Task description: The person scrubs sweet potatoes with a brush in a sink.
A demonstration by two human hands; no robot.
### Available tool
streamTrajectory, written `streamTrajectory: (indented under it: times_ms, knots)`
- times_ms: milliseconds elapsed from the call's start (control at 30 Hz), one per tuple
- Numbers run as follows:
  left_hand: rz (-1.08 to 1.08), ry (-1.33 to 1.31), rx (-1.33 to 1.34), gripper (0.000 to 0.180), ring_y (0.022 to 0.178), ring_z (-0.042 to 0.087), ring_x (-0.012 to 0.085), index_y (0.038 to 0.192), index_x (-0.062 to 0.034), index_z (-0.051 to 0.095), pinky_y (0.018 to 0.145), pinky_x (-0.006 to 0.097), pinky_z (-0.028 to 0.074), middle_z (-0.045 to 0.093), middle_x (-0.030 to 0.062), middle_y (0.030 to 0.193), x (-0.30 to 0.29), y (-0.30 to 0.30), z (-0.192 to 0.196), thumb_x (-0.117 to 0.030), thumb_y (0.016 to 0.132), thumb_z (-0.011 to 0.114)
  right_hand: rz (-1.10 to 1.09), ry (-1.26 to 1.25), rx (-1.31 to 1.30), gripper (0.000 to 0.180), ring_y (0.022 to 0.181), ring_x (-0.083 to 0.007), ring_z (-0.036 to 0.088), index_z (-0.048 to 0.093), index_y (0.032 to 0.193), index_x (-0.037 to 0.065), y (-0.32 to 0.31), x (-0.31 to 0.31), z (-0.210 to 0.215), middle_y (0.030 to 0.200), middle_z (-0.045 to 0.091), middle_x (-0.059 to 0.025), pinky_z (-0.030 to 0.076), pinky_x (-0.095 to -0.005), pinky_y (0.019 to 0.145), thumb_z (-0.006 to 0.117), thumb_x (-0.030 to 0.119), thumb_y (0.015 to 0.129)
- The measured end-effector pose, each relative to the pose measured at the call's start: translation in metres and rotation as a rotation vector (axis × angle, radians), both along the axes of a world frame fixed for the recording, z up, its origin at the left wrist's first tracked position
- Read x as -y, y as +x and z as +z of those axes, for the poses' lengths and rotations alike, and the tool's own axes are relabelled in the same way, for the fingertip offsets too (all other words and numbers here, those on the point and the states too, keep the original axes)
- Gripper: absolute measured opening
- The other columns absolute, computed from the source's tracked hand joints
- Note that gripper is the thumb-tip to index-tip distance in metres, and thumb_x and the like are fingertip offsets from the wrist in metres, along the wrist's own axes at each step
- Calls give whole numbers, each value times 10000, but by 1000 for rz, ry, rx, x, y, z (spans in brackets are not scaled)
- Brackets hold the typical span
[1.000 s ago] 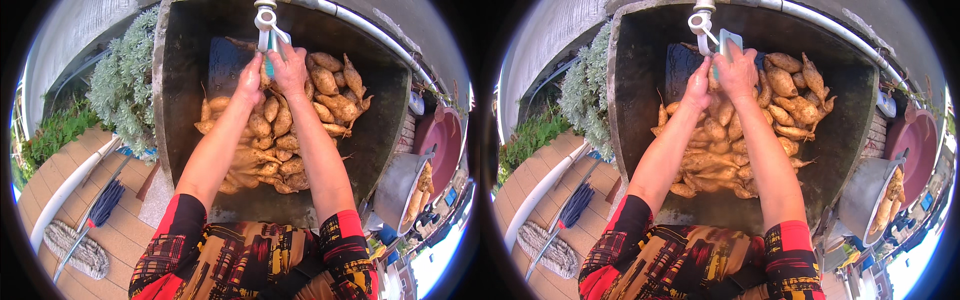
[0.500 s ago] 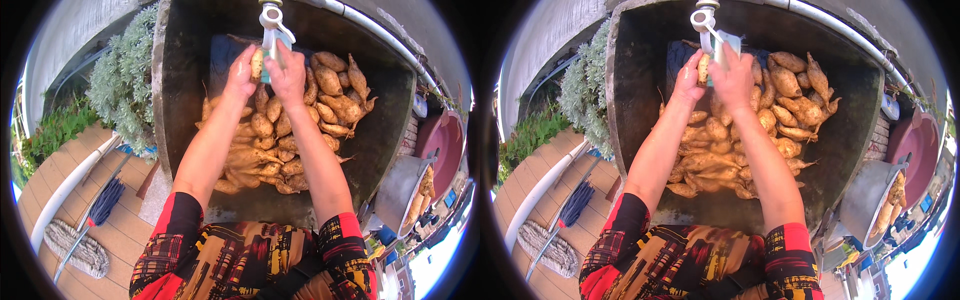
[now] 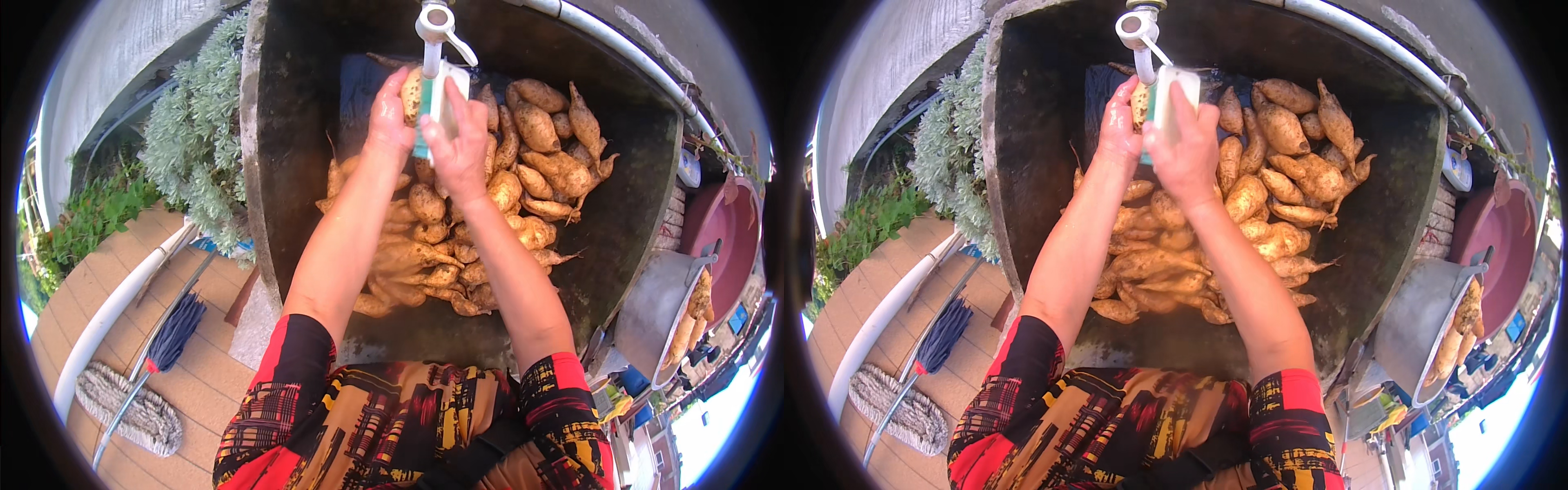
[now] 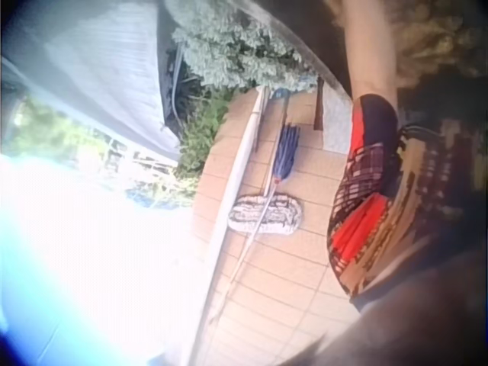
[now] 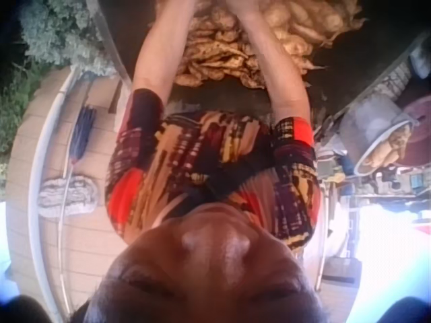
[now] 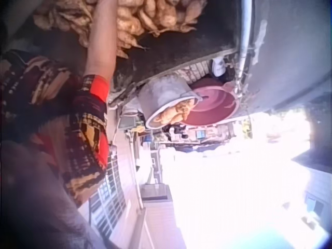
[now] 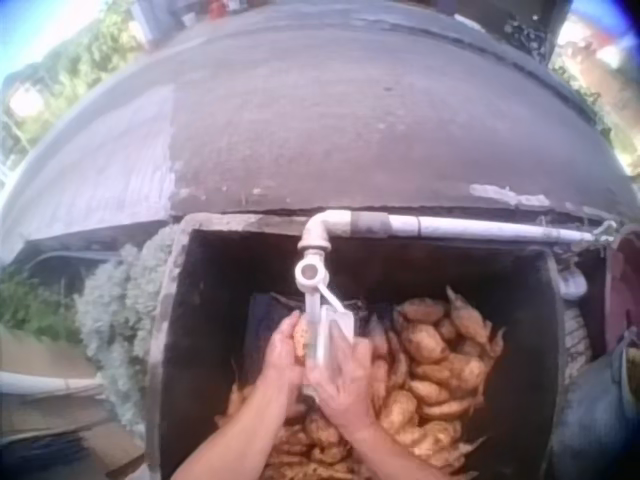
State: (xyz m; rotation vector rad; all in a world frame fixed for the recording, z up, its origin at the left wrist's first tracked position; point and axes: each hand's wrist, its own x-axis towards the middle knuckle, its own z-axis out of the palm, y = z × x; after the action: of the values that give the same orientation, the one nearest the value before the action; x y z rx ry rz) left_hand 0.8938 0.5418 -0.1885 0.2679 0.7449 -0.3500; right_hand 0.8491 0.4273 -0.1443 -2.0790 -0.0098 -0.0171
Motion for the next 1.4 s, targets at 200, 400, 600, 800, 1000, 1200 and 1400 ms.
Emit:
streamTrajectory:
  times_ms: [200, 400, 600, 800, 1000, 1200, 1400]
  knots:
    - [95, -88, 140, 320, 888, 672, 254, 1097, -32, 631, 851, 401, 544, 700, 107, 1009, -11, -17, -25, -305, 961, 538, 44, 16, 24, 599, 918, -334, 588, 589, 1285, 77, -15, 2, -3, 998, 528, -161, 488, -397, 822, 710, 345, 763]
    - [7, 87, 94, 340, 927, 667, 265, 1109, -15, 608, 811, 441, 555, 679, 110, 1045, -6, -8, -2, -322, 985, 529, -110, 22, 6, 567, 855, -357, 575, 627, 1242, 81, 48, 23, -23, 938, 516, -183, 480, -425, 805, 690, 391, 771]
    - [-154, -112, 217, 343, 902, 676, 217, 1126, -56, 613, 774, 376, 571, 684, 108, 1038, -32, -16, -33, -355, 983, 527, 99, 24, 76, 628, 887, -346, 581, 560, 1314, 58, -49, -9, 8, 998, 511, -182, 497, -404, 782, 706, 340, 772]
    - [-255, -383, 401, 315, 931, 672, 232, 1167, -88, 594, 796, 395, 568, 685, 66, 1056, -23, -18, -13, -325, 979, 505, -119, 307, -52, 528, 885, -313, 578, 623, 1245, 47, 48, 17, -22, 925, 554, -174, 470, -380, 827, 669, 351, 815]
    - [-158, -391, 271, 280, 884, 675, 271, 1090, -63, 628, 829, 433, 560, 688, 131, 1032, -29, -11, -21, -301, 973, 540, 118, 117, 26, 630, 937, -258, 518, 548, 1319, -3, -42, -11, 17, 987, 488, -139, 440, -345, 876, 710, 285, 783]
    - [-188, 279, 136, 251, 817, 673, 198, 1066, -40, 649, 751, 344, 570, 687, 87, 935, -11, -21, -4, -253, 937, 624, -81, 124, -73, 552, 870, -336, 597, 633, 1227, 46, 30, 17, -18, 965, 541, -169, 503, -415, 771, 697, 364, 781]
    - [-88, 455, 84, 301, 833, 686, 266, 1101, 12, 610, 730, 411, 588, 686, 150, 981, -15, -12, -9, -255, 977, 546, 57, -78, -43, 627, 834, -339, 598, 611, 1259, 65, -3, 2, 14, 963, 504, -161, 512, -403, 777, 722, 385, 732]
